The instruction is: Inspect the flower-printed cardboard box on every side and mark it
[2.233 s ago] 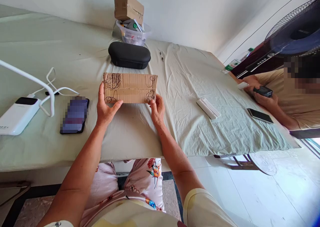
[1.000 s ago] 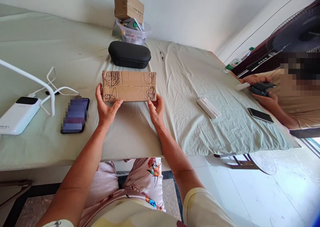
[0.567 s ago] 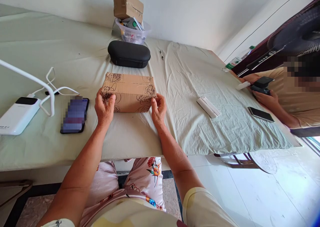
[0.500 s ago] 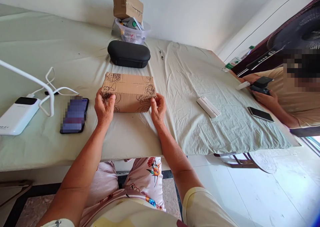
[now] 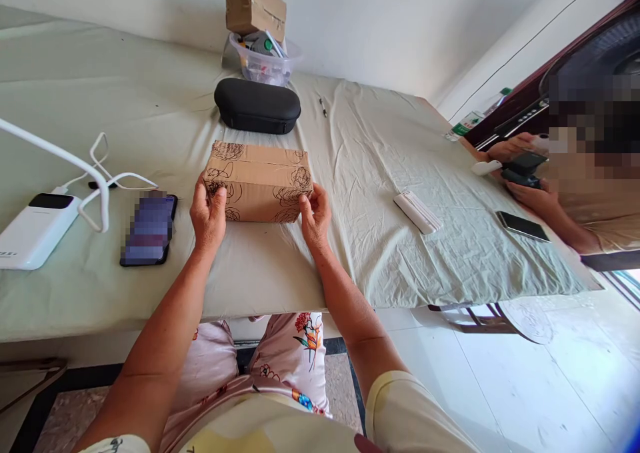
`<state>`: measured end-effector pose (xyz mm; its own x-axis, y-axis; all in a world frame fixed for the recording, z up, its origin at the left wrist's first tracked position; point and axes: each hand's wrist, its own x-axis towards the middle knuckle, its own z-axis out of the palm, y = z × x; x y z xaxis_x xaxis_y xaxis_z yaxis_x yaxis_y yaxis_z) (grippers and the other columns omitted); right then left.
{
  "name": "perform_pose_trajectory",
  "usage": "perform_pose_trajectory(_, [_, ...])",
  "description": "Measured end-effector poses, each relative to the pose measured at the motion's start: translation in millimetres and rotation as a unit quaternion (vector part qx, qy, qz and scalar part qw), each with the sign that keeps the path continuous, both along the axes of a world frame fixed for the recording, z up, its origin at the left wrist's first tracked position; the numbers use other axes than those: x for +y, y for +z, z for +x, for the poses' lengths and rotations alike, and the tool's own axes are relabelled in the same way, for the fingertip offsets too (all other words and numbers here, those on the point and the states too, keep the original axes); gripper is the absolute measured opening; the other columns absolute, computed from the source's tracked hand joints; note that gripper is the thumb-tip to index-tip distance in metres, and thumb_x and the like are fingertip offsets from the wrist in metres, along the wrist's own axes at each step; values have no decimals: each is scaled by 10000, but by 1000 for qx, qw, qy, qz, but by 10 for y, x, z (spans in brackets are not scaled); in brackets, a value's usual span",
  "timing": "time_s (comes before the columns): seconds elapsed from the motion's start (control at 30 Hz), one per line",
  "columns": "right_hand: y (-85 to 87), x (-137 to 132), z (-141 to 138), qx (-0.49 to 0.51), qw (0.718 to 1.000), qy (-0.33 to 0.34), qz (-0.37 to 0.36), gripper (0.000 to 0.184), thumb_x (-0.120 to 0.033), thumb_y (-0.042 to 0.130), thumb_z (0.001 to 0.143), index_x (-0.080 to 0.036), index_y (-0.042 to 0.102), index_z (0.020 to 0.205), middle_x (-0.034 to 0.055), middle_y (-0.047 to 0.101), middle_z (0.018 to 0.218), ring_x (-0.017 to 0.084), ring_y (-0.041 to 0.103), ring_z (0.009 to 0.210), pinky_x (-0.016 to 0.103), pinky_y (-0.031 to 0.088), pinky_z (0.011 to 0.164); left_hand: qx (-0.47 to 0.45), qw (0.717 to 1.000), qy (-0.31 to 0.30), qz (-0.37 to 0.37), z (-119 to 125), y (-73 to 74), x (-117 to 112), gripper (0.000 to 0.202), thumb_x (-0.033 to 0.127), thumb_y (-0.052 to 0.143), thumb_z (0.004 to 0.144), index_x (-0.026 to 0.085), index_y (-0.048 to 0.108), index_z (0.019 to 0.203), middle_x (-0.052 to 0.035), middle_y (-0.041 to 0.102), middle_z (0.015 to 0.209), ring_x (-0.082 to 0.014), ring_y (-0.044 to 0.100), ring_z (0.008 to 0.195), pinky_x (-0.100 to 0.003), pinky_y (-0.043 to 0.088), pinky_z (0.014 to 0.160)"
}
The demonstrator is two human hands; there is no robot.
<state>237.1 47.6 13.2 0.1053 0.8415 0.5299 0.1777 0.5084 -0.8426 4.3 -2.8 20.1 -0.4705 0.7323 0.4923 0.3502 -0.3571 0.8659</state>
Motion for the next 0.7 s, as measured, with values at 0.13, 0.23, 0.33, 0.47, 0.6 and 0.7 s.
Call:
perform_pose_trajectory(0.13, [4,-4,-4,-4,1000,-5,4,504,-649,634,958,-252,693,1262,-17,544,826,134,524,733,289,475,674,11,1000,28,-7,20,-6,1,691,721,562,975,218,620,1445,-129,711,1416,-258,656,1351,-402,488,1204])
perform_pose_trajectory(0.23, [-4,-3,2,-20,999,-16,19,462,-628,622,975,-267,708,1250,-14,552,824,137,520,723,298,476,682,14,999,46,-5,30,-19,5,669,712,565,976,211,647,1412,-125,734,1361,-265,655,1346,-408,477,1210])
perform_pose_trajectory(0.33, [-19,3,8,-39,998,-31,29,442,-624,602,987,-279,712,1242,-11,559,820,142,515,715,309,486,698,14,998,52,-10,28,-34,9,648,716,557,976,219,669,1377,-109,758,1286,-269,658,1326,-416,478,1201])
perform_pose_trajectory(0.47, [-39,13,-1,-45,998,-41,32,436,-619,594,991,-284,712,1245,-10,561,821,145,508,712,322,496,725,8,999,51,-17,18,-36,8,680,733,565,961,197,682,1364,-120,758,1273,-276,666,1289,-420,484,1181])
perform_pose_trajectory(0.6, [-43,13,-6,-36,998,-46,26,439,-623,613,982,-288,718,1246,-7,569,829,151,513,724,341,498,758,10,998,60,-23,21,-34,5,680,720,569,964,193,681,1379,-126,749,1317,-265,684,1246,-409,515,1136])
perform_pose_trajectory(0.7, [-40,14,10,-32,999,-35,15,451,-638,626,972,-293,723,1247,-6,576,828,157,523,741,350,505,775,12,997,67,-31,29,-47,3,646,703,562,975,198,691,1358,-113,766,1266,-256,700,1199,-407,529,1116])
